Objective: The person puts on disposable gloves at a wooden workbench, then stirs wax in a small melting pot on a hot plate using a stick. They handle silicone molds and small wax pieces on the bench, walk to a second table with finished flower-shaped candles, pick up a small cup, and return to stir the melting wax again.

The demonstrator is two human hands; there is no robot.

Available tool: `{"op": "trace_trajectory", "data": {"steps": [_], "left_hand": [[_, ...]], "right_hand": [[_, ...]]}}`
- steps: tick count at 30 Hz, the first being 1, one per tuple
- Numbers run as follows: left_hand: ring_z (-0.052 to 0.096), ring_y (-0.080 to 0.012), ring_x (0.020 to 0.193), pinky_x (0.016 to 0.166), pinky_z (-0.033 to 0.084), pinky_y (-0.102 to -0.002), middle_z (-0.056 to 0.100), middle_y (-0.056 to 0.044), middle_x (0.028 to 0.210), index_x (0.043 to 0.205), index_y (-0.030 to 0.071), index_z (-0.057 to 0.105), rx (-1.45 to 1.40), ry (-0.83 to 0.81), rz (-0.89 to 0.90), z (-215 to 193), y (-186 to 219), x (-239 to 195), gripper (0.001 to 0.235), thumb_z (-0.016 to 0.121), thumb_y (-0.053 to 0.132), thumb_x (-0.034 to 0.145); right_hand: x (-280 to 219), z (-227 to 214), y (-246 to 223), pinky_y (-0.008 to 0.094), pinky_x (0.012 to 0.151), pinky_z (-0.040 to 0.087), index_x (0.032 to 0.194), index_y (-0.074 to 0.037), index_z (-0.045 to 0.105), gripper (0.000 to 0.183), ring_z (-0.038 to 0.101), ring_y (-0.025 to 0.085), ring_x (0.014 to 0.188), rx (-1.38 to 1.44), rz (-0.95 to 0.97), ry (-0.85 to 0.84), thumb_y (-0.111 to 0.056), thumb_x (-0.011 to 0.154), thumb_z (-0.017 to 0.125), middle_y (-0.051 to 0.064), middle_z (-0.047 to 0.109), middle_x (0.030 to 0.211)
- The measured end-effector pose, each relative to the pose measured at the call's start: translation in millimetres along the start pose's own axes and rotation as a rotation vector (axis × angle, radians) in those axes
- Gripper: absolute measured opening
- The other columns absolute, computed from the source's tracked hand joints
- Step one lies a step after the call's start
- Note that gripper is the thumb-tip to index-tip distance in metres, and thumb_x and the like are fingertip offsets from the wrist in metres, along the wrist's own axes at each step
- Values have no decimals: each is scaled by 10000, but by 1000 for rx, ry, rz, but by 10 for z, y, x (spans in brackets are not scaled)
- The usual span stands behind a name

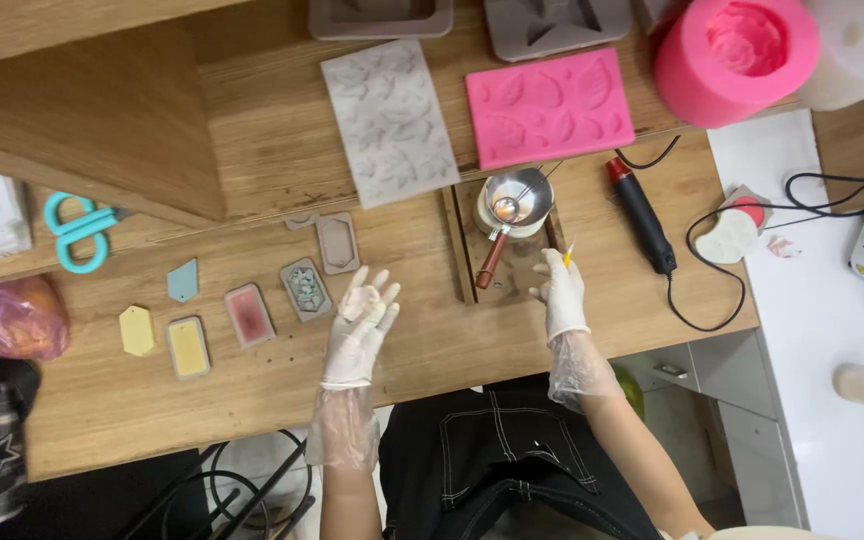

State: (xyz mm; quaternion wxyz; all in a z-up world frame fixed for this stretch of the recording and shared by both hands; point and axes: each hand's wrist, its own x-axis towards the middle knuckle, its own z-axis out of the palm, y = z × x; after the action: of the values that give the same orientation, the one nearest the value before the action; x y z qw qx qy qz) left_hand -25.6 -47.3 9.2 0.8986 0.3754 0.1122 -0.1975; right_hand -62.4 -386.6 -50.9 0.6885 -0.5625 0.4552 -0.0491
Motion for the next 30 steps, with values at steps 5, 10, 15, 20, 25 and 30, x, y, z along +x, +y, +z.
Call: {"op": "trace_trajectory", "data": {"steps": [5,10,15,20,25,30], "left_hand": [[675,-247,1100,744,581,-316,654,-115,1249,1423,103,571,-335,66,-221,32,-666,325,571,684,442,978],[700,-174,943,640,501,-248,710,-46,1293,1345,141,624,223,187,-228,274,-926,872,442,634,401,988],[753,-142,861,582,506,-234,709,71,1230,1349,238,635,569,244,-290,708,-985,1333,420,599,390,960],[719,-244,888,624,485,-307,783,-154,1161,1388,169,670,831,426,-109,718,-1158,1522,483,675,307,925],[675,-275,1166,997,516,-364,709,-147,1264,1420,134,585,1411,483,-173,772,-1114,1433,689,806,432,839],[633,-281,1251,1054,488,-376,678,-119,1335,1478,97,482,1561,344,-370,662,-1222,1458,823,823,391,788]], "right_hand": [[476,-375,-197,276,640,518,1277,-125,658,396,552,54,770,0,19,-137,-391,987,607,38,643,1153],[943,-257,-747,281,729,533,1384,-187,627,428,599,63,976,-129,-98,-301,-371,1013,516,-2,642,1328],[1440,26,-1119,310,768,546,1368,-191,605,421,552,109,1018,-222,-104,-453,-389,1013,493,-17,621,1370],[1759,215,-918,356,819,557,1315,-49,637,455,642,190,1053,-369,-103,-618,-383,1035,506,92,669,1293],[1279,264,-1200,359,849,539,1308,-41,633,469,653,195,1068,-431,-159,-484,-393,1016,530,100,698,1251],[1280,-32,-821,365,942,501,1304,36,633,506,663,257,1125,-594,-516,-137,-334,962,685,204,705,1227]]}}
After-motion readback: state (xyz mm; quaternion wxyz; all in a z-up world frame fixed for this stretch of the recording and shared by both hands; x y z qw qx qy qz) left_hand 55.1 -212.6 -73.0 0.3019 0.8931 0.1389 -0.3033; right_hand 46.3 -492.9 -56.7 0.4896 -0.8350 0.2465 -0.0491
